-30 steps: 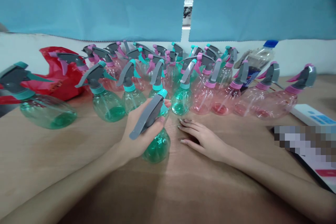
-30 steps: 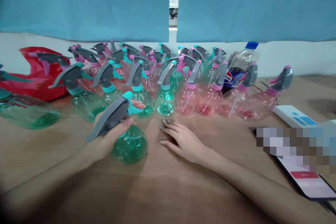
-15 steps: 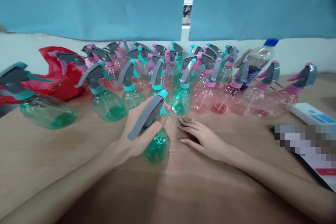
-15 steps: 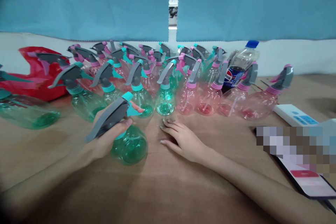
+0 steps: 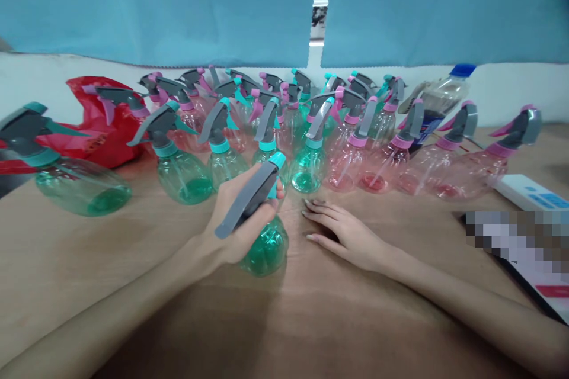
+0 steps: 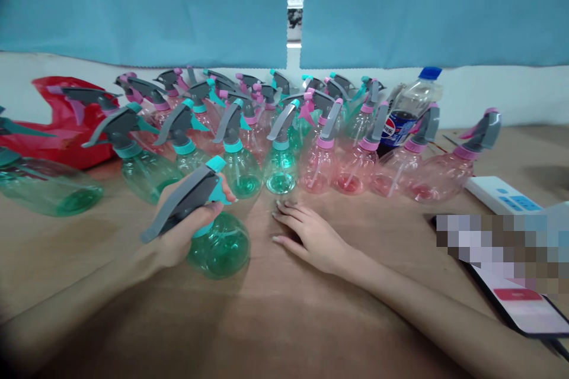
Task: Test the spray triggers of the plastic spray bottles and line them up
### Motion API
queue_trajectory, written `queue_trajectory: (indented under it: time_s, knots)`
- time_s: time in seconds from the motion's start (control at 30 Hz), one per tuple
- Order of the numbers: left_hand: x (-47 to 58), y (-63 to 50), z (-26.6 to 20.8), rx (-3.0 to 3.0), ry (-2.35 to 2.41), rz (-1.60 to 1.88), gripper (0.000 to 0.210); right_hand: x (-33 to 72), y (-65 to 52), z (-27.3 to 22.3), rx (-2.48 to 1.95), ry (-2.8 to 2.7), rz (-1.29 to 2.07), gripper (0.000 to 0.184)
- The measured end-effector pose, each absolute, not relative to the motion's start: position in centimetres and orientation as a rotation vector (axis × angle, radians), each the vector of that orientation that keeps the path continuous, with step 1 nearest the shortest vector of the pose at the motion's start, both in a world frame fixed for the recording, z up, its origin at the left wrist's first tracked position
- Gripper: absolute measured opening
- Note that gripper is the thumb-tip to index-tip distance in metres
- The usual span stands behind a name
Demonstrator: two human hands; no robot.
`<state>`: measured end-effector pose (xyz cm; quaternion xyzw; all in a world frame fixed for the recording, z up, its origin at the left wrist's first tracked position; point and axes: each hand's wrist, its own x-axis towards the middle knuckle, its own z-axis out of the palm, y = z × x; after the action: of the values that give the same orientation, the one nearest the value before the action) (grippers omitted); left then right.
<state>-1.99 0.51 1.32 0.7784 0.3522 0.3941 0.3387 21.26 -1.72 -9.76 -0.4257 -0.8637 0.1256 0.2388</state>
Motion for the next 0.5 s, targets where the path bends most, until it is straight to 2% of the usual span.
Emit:
queue_trajectory:
  time_s: [0.13, 0.3, 0.5]
  knots:
    - [-2.15, 0.58, 1.05, 2.011, 0.941, 1.024, 0.005, 21.32, -1.69, -9.90, -1.171, -2.377, 0.338, 0.047]
    - [-2.15, 0.31, 0.82, 2.043, 1.045, 1.024, 0.020, 21.29, -1.80, -9.76, -1.189, -2.379, 0.339, 0.048]
    - [-1.98, 0.11, 0.74, 2.082, 1.073, 1.090, 0.024, 21.25, -1.82, -9.71, -1.180, -2.372, 0.339, 0.047]
